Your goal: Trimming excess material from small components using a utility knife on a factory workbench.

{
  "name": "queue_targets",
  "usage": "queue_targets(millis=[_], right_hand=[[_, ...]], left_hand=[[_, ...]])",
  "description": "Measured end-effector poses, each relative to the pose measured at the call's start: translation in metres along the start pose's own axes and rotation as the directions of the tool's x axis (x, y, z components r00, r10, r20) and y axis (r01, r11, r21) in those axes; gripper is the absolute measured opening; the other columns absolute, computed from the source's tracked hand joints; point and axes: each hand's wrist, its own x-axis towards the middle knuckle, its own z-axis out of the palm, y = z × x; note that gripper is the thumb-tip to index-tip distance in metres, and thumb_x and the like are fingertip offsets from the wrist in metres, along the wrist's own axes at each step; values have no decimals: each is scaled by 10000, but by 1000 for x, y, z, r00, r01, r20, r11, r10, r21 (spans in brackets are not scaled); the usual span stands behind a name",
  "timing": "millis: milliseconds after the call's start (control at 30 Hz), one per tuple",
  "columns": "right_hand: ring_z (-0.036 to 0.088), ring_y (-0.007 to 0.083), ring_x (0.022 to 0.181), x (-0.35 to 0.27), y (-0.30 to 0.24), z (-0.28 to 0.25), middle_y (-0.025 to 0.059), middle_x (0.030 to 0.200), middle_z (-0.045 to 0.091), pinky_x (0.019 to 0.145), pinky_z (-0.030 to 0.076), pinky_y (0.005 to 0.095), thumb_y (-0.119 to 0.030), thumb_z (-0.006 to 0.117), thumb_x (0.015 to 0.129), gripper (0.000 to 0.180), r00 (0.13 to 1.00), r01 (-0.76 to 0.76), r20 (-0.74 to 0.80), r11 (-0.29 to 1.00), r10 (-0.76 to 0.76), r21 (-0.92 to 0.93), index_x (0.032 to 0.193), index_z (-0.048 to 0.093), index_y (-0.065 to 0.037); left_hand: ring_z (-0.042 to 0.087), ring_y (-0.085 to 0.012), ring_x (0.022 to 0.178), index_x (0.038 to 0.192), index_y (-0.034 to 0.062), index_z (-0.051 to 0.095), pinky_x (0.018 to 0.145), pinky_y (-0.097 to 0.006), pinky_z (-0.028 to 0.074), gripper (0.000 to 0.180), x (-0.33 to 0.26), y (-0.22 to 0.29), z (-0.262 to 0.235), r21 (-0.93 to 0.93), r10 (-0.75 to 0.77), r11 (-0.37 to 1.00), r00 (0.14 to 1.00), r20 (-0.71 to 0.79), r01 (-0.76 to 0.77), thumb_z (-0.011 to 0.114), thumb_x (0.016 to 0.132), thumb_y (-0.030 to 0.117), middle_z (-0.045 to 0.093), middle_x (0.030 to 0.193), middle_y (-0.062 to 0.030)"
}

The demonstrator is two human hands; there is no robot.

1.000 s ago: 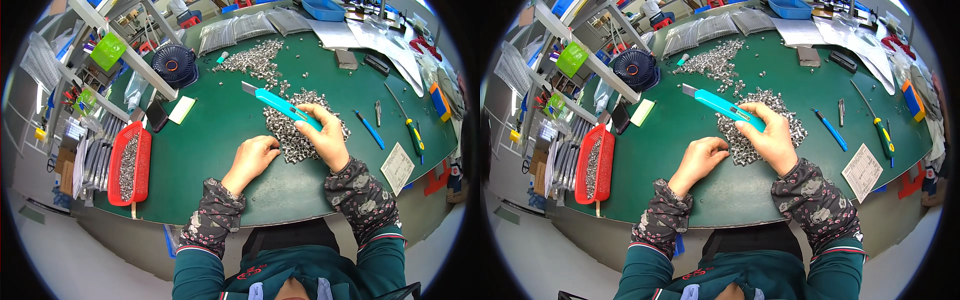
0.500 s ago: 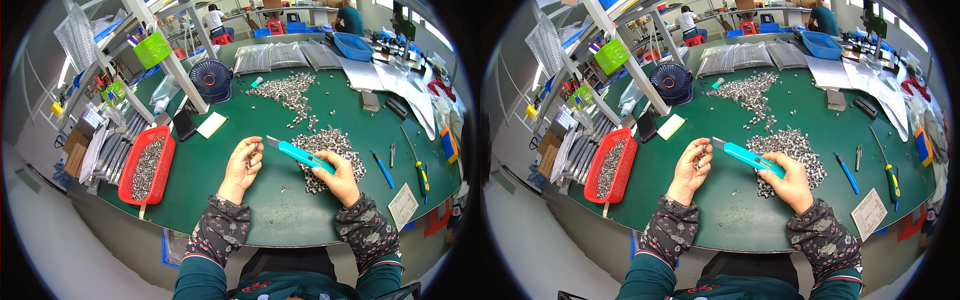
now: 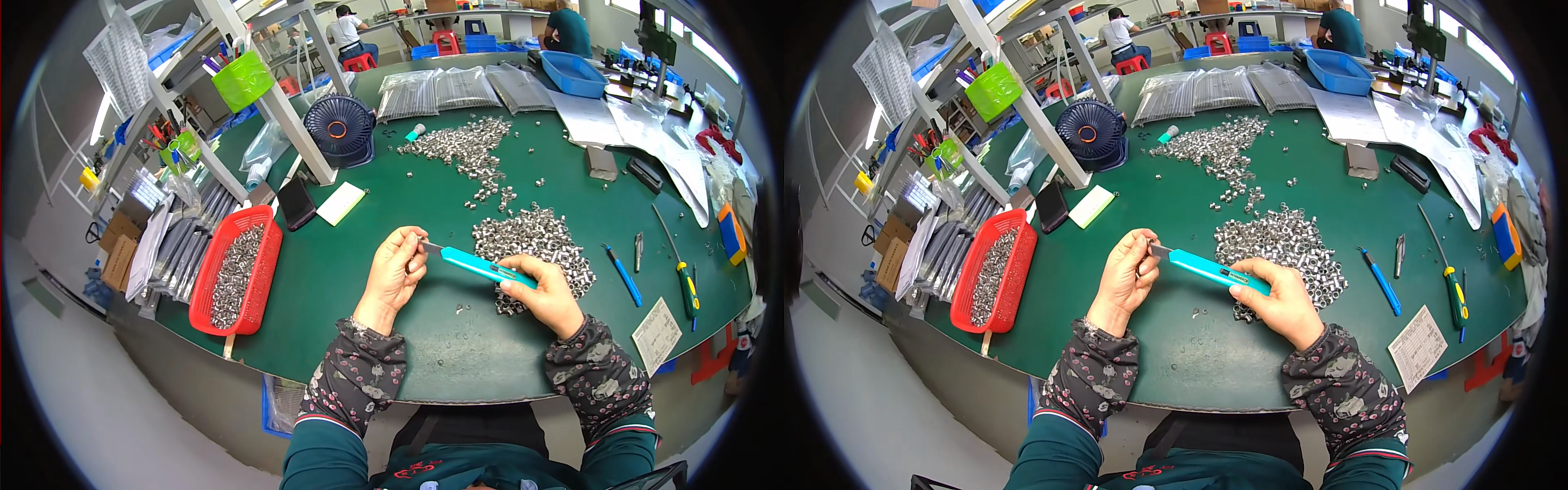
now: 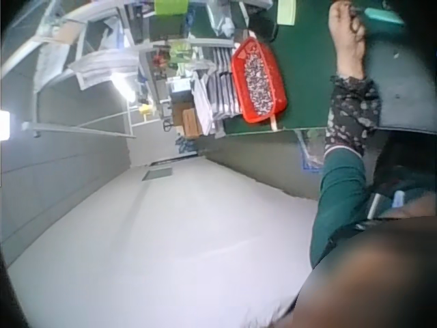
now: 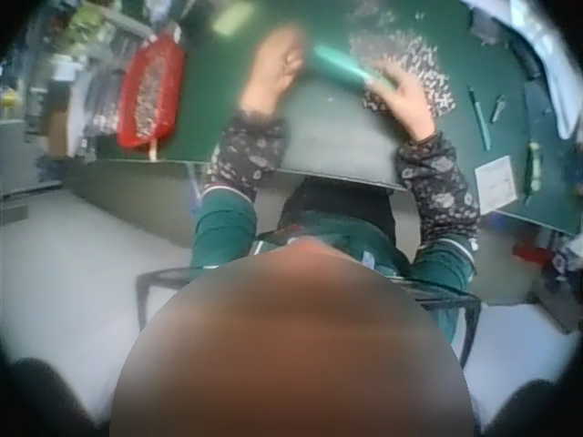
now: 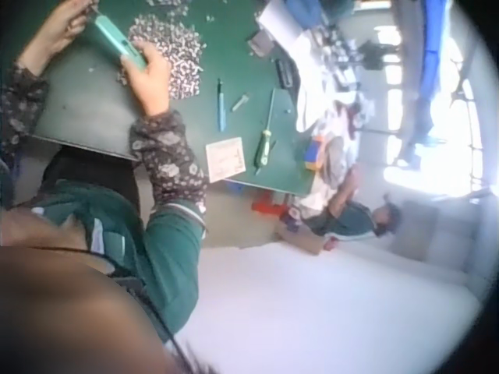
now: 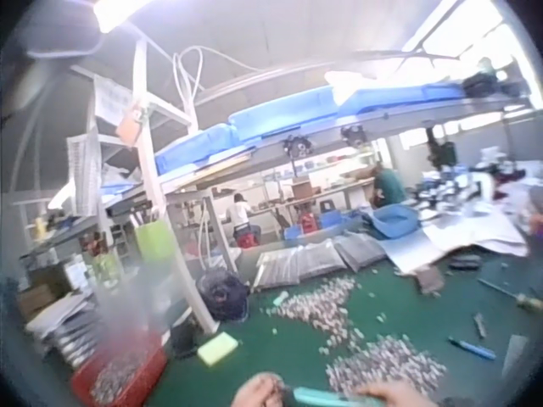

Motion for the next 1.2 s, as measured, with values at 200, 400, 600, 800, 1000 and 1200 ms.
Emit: queue_targets(millis=[200, 400, 600, 800, 1000, 1200], right_hand=[[615, 194, 716, -2, 0, 1, 117, 818, 631, 637, 470, 297, -169, 645, 733, 293, 996, 70, -50, 988, -78, -139, 982, 596, -22], [598, 257, 718, -1, 3, 3, 109, 842, 614, 622, 469, 321, -195, 654, 712, 298, 945, 253, -109, 900, -309, -355, 973, 607, -58], [576, 265, 663, -2, 1, 4, 94, 768, 585, 585, 454, 341, -193, 647, 712, 283, 916, 295, -121, 848, -382, -440, 962, 598, -70], [562, 261, 618, -3, -2, 6, 89, 725, 555, 537, 440, 347, -186, 645, 708, 275, 905, 308, -122, 825, -408, -473, 955, 597, -74], [543, 260, 580, -3, -2, 5, 86, 685, 523, 513, 427, 353, -190, 644, 709, 271, 902, 314, -119, 819, -415, -480, 950, 596, -78], [548, 261, 589, -3, -1, 4, 87, 691, 528, 522, 431, 351, -204, 648, 709, 285, 911, 314, -94, 823, -401, -473, 958, 593, -78]], left_hand=[[356, -33, 474, 891, 27, 545, 361, -147, 233, 168, -1, -3, 0, 100, 12, 995, 997, -71, -4, 517, 880, 192, 464, 674, -1], [358, -29, 444, 848, 31, 546, 353, -156, 233, 180, -1, -2, 2, 182, 21, 983, 992, -121, 2, 522, 878, 207, 480, 635, 8], [352, -28, 432, 806, 41, 540, 352, -156, 226, 204, -2, 0, 4, 223, 0, 974, 989, -146, 33, 525, 878, 231, 478, 612, 11], [345, -29, 418, 768, 61, 527, 348, -162, 213, 221, -2, 1, 1, 245, -16, 968, 989, -146, 51, 522, 880, 251, 457, 584, 14], [346, -38, 397, 740, 59, 521, 332, -164, 198, 251, -2, 1, 2, 239, -31, 968, 983, -182, 74, 517, 879, 268, 460, 570, 8], [358, -42, 387, 745, 61, 524, 326, -170, 207, 248, -1, 2, -2, 233, -65, 967, 986, -155, 101, 526, 874, 273, 469, 556, 3]])
